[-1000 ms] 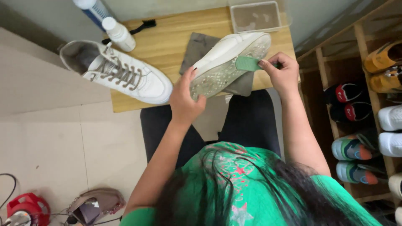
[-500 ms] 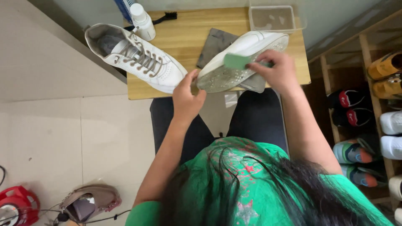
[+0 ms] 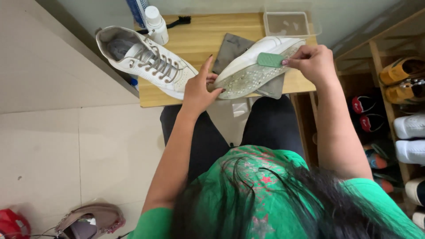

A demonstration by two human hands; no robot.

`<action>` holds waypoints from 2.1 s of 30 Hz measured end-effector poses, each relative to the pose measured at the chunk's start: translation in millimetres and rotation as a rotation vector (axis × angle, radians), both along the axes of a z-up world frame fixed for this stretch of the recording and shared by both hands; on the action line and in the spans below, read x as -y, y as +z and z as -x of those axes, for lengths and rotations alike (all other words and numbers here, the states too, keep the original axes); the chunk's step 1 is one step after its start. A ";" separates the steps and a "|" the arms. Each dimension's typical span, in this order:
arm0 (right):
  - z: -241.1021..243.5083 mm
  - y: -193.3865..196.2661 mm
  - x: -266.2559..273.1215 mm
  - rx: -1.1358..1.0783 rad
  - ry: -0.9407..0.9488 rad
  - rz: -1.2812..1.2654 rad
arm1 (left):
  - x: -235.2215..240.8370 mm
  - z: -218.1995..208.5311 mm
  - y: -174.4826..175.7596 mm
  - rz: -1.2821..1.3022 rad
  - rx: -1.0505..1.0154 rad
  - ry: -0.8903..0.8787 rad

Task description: The person scrubs a white sneaker with a green brush, focusing on the upper, sides, and sole. They dip the brush into a container of liquid and continue scrubbing different sections of the shoe.

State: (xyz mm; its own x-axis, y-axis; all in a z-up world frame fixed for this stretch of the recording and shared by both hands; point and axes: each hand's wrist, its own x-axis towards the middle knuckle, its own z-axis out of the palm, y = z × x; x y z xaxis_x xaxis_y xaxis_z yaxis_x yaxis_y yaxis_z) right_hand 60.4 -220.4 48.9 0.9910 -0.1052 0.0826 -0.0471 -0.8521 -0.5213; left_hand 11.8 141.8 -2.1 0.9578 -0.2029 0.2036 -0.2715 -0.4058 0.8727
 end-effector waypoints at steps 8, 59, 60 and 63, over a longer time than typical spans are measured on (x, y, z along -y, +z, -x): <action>10.4 21.3 -43.3 -0.012 0.149 -0.019 | 2.2 -1.8 -11.8 0.226 -0.057 0.023; 6.3 32.3 -23.3 -0.173 0.066 -0.129 | 9.6 -20.5 -2.4 0.197 0.065 -0.051; 6.7 30.8 -16.1 -0.176 0.005 -0.169 | 10.4 -21.9 -2.7 0.197 0.074 -0.054; 9.7 23.6 -43.3 -0.088 0.175 -0.199 | 9.5 -24.5 -4.5 0.176 0.045 -0.042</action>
State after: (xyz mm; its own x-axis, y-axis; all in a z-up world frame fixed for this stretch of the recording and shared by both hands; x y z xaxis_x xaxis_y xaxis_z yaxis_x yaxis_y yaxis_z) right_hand 50.7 -177.2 72.5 0.9980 0.0626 -0.0101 0.0391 -0.7323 -0.6799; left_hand 36.3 132.3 -6.6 0.9382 -0.2003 0.2823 -0.3258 -0.2356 0.9156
